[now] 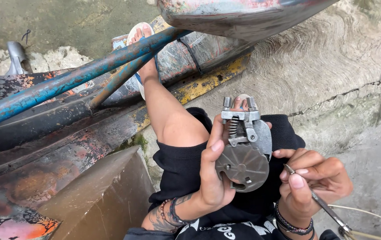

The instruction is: The person sits on the ground and uses a screwdriver to adjust screws on a small mechanical part held in their hands. They repeatedly tighten and loosen screws on different sides of the part while occasionally rotating it.

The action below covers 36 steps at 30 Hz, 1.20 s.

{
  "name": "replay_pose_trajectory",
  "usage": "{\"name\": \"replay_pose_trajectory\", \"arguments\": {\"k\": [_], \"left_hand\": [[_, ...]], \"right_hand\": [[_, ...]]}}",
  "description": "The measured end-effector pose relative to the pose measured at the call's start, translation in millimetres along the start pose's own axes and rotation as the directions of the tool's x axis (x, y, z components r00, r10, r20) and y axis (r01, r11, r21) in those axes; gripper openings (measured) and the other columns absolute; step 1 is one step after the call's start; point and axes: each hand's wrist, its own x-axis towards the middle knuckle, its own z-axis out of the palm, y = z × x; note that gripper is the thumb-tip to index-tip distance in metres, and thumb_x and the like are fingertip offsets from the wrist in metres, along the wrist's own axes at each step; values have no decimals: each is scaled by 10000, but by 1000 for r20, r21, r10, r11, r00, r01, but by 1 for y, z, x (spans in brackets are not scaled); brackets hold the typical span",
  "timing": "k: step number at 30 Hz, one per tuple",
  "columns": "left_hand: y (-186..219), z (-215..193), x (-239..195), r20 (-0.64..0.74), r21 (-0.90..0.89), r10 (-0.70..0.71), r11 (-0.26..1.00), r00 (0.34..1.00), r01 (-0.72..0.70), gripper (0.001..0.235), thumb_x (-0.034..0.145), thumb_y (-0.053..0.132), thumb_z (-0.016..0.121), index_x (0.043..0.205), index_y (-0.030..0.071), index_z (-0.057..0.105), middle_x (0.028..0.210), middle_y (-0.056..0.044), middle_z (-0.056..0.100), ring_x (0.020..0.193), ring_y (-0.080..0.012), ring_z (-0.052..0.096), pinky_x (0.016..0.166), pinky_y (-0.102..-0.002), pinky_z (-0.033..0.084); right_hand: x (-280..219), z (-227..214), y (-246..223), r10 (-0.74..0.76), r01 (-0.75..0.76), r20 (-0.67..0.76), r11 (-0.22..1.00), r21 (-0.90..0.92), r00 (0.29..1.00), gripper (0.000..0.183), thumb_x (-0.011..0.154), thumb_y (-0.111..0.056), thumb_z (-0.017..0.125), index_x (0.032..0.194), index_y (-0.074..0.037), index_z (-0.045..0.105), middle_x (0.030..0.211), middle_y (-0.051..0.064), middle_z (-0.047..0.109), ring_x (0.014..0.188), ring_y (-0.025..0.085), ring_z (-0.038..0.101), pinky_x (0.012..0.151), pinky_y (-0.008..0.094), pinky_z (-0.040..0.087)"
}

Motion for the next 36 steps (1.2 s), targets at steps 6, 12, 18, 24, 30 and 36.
{"name": "replay_pose_trajectory", "arguments": {"k": [6, 12, 18, 24, 30, 36], "left_hand": [[3, 2, -2, 25, 99, 68, 993, 997, -70, 576, 991, 335, 533, 1459, 27, 400, 1654, -167, 345, 1400, -358, 495, 1195, -451, 384], [6, 3, -3, 30, 160, 62, 985, 998, -66, 501, 998, 321, 547, 1378, 25, 408, 1568, -182, 420, 1309, -309, 562, 1123, -423, 453], [0, 0, -6, 124, 118, 99, 987, 987, -113, 518, 996, 362, 695, 1330, 105, 394, 1416, -282, 504, 1341, -422, 552, 1108, -527, 504], [9, 4, -3, 172, 317, 134, 930, 976, -184, 400, 1017, 335, 665, 1260, 87, 468, 1285, -195, 565, 1249, -382, 635, 1056, -450, 532], [7, 7, -4, 185, 380, 162, 898, 969, -223, 405, 1031, 369, 658, 1247, 86, 465, 1298, -178, 561, 1280, -368, 619, 1113, -469, 502], [7, 8, -3, 199, 418, 188, 872, 962, -257, 428, 1034, 404, 653, 1244, 89, 453, 1276, -194, 532, 1223, -355, 608, 1105, -486, 486]], "right_hand": [[0, 1, 2, -2, 2, 3, 1000, 6, 1000, 173, 867, -150, 629, 856, -134, 457, 604, 61, 466, 507, 114, 480, 760, 384, 672], [0, 2, 0, 6, -6, -12, 1000, -15, 1000, 190, 868, -171, 641, 850, -139, 455, 602, 52, 467, 507, 105, 480, 759, 359, 668], [3, 9, -22, 39, -38, 86, 999, -7, 996, 212, 839, -171, 684, 872, -135, 478, 618, 69, 536, 520, 121, 539, 822, 367, 680], [15, -1, -34, 94, -113, 271, 992, 55, 958, 108, 767, -88, 682, 811, -96, 584, 638, 106, 629, 522, 149, 616, 882, 472, 695], [16, -14, -42, 126, -56, 340, 976, -210, 932, 166, 799, -187, 702, 744, -99, 573, 800, 122, 664, 742, 184, 651, 899, 361, 713], [-1, -15, -39, 125, -92, 266, 987, -132, 956, 144, 869, -48, 658, 963, -101, 562, 753, 120, 674, 646, 169, 707, 656, 236, 606]]}}
